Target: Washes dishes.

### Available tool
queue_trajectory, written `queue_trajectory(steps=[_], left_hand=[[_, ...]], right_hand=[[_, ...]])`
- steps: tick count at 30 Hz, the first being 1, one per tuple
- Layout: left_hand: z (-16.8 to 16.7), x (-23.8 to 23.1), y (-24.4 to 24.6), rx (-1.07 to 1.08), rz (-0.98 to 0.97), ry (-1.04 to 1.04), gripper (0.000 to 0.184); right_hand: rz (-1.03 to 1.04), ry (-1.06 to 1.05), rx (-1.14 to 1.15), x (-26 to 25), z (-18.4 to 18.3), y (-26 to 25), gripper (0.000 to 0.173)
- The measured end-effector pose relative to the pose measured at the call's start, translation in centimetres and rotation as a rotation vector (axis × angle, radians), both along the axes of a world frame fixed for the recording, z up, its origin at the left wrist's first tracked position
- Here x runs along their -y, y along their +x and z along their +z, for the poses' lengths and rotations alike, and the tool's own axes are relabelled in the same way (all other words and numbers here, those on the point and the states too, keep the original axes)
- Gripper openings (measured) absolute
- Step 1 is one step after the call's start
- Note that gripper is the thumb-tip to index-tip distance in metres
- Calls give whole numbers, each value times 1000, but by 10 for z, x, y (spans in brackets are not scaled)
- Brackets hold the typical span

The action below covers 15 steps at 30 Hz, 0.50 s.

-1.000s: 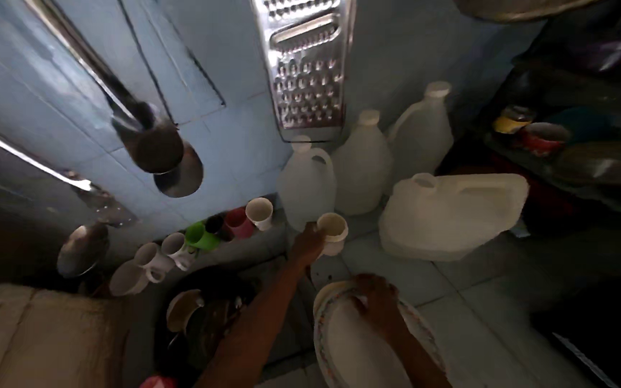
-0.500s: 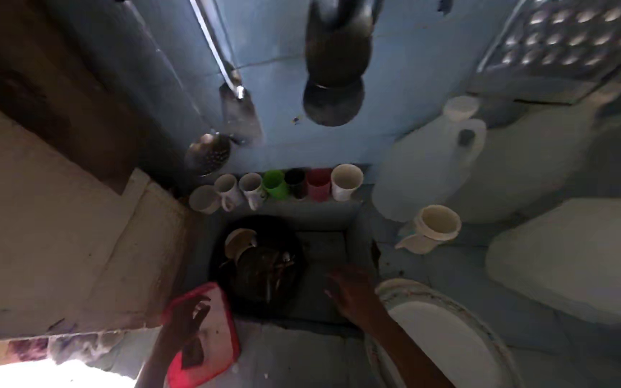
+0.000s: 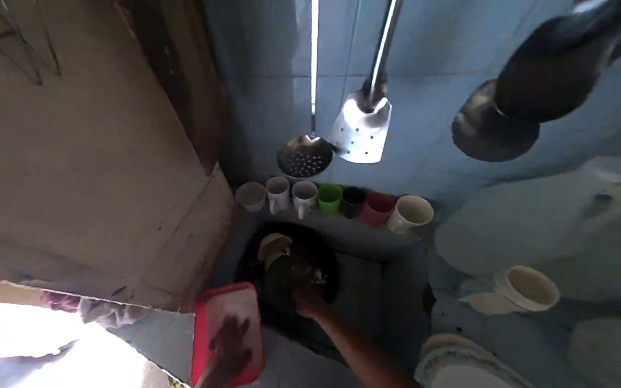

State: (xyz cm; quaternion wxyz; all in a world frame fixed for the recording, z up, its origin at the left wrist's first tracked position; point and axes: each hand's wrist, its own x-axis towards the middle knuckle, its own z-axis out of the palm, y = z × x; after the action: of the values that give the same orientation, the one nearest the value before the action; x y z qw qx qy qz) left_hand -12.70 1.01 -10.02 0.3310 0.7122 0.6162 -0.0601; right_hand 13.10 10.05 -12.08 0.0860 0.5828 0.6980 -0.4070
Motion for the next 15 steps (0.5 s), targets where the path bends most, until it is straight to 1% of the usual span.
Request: queue_trajectory(steps=[2, 3, 4, 5, 7, 8, 9, 10, 11, 13, 15], left_hand=[[1, 1, 4, -52, -19, -28, 74], [3, 2, 7, -76, -17, -51, 74], [6, 2, 9, -93, -12, -74, 75], [8, 1, 10, -100, -7, -92, 74], [11, 1, 11, -85, 1, -103, 72], [11, 1, 10, -72, 9, -107, 71], [10, 1, 9, -58, 14, -110, 70], [10, 1, 9, -43, 20, -116, 69], [11, 1, 9, -38, 24, -127, 68], [10, 0, 9, -16, 31, -133, 66], [8, 0, 9, -20, 37, -127, 65]], right_hand=[[-45, -17, -43, -17, 15, -10, 54], [-106, -29, -100, -28, 17, -16, 52], [-210, -35, -193, -40, 15, -21, 50], [-366, -29, -310, -51, 11, -27, 47], [-784, -68, -569, -70, 2, -41, 45], [-953, -102, -670, -79, -1, -46, 46], [-1057, -118, -741, -87, 0, -51, 46], [-1093, -111, -766, -94, 3, -54, 45], [-1086, -76, -733, -103, 5, -57, 45], [-1048, -23, -628, -123, -9, -61, 51], [-1096, -11, -640, -138, -26, -63, 54]])
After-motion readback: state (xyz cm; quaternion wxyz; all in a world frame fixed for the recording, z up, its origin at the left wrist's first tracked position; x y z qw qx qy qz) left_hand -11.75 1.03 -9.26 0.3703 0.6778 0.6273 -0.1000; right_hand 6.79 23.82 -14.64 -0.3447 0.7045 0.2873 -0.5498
